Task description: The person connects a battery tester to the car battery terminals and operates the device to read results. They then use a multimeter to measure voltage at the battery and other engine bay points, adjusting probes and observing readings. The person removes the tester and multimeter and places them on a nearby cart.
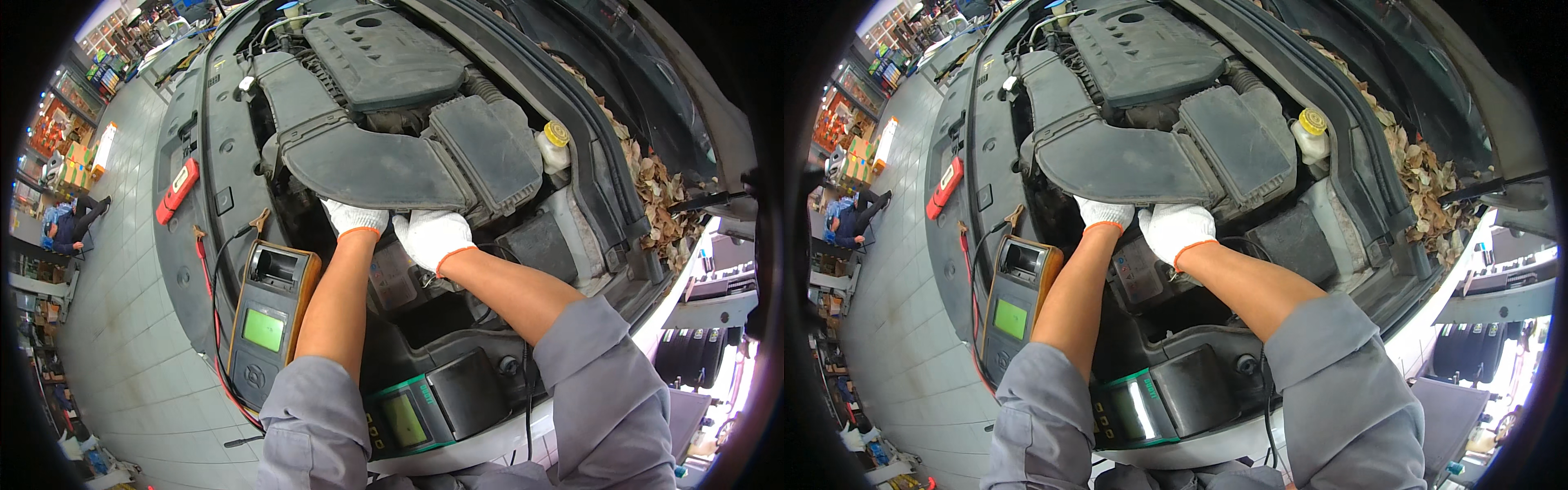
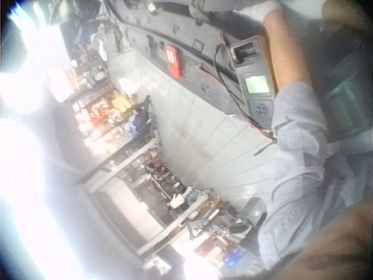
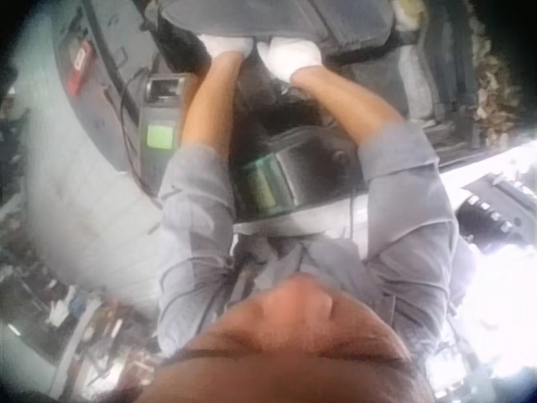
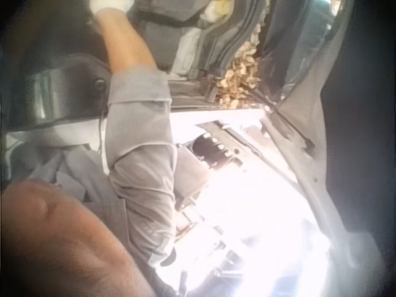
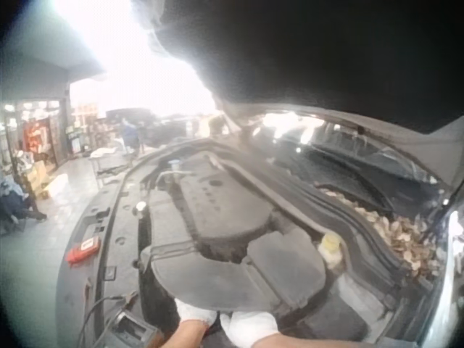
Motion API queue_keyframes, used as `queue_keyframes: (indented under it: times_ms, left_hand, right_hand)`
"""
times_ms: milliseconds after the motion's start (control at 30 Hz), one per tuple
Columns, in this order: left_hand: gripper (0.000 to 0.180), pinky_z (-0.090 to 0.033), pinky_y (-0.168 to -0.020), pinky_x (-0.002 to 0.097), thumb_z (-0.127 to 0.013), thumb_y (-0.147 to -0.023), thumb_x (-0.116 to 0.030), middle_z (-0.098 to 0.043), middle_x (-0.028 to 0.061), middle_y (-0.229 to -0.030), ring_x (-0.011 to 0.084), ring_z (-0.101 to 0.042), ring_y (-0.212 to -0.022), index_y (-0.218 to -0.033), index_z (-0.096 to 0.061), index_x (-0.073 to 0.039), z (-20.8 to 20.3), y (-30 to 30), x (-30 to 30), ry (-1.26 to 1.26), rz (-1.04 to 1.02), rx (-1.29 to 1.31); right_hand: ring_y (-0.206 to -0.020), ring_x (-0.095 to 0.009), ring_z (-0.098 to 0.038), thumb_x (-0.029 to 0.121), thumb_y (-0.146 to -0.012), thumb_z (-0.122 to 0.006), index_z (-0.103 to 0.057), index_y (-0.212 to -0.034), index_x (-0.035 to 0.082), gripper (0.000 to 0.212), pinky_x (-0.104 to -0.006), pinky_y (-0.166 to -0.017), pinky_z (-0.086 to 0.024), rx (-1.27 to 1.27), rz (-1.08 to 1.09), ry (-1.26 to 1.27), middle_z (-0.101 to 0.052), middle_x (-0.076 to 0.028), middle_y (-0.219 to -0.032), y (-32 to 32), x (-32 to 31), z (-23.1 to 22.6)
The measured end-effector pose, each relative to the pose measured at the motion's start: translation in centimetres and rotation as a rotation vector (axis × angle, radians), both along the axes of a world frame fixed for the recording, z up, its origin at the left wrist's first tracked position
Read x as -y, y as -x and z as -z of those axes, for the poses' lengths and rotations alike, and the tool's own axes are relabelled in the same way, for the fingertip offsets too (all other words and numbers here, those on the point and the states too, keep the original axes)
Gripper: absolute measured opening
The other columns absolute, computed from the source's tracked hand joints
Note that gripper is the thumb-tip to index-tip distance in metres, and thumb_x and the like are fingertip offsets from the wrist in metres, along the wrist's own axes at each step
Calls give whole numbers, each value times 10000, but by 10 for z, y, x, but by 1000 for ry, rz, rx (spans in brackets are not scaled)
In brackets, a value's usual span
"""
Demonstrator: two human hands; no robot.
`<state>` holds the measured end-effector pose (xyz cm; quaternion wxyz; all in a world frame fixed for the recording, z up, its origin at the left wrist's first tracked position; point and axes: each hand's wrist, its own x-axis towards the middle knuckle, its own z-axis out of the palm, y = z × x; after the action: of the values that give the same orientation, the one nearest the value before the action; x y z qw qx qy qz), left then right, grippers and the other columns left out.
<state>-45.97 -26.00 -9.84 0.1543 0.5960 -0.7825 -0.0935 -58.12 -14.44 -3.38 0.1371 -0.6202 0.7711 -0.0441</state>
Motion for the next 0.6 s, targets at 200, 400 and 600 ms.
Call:
queue_keyframes:
  times_ms: [200, 400, 600]
  left_hand:
    - [626, -313, -1258, 493, -560, -1044, -473, -564, 159, -1572, 391, -463, -1469, -1520, -556, -67, 9, 2, 4, 18, -49, -255]
    - [673, -327, -1247, 497, -593, -1011, -517, -569, 154, -1565, 382, -486, -1452, -1519, -560, -77, -1, -5, -2, -88, -36, -247]
    - [694, -330, -1243, 506, -592, -998, -561, -561, 135, -1581, 368, -484, -1466, -1521, -565, -105, -11, -6, 2, -111, 53, -63]
  right_hand:
    - [-963, -407, -762, 409, -1072, -471, -792, -1043, 46, 485, -558, -824, -600, -46, -7, 113, -793, -189, -1054, -6, 12, 16]
    - [-931, -397, -760, 240, -1035, -510, -760, -1049, 61, 308, -541, -785, -604, -35, 5, 136, -789, -180, -1029, -2, 12, 25]
    - [-982, -417, -753, 245, -1042, -500, -761, -1117, 62, 328, -537, -818, -607, -70, -42, -1, -780, -185, -1123, -13, 17, 19]
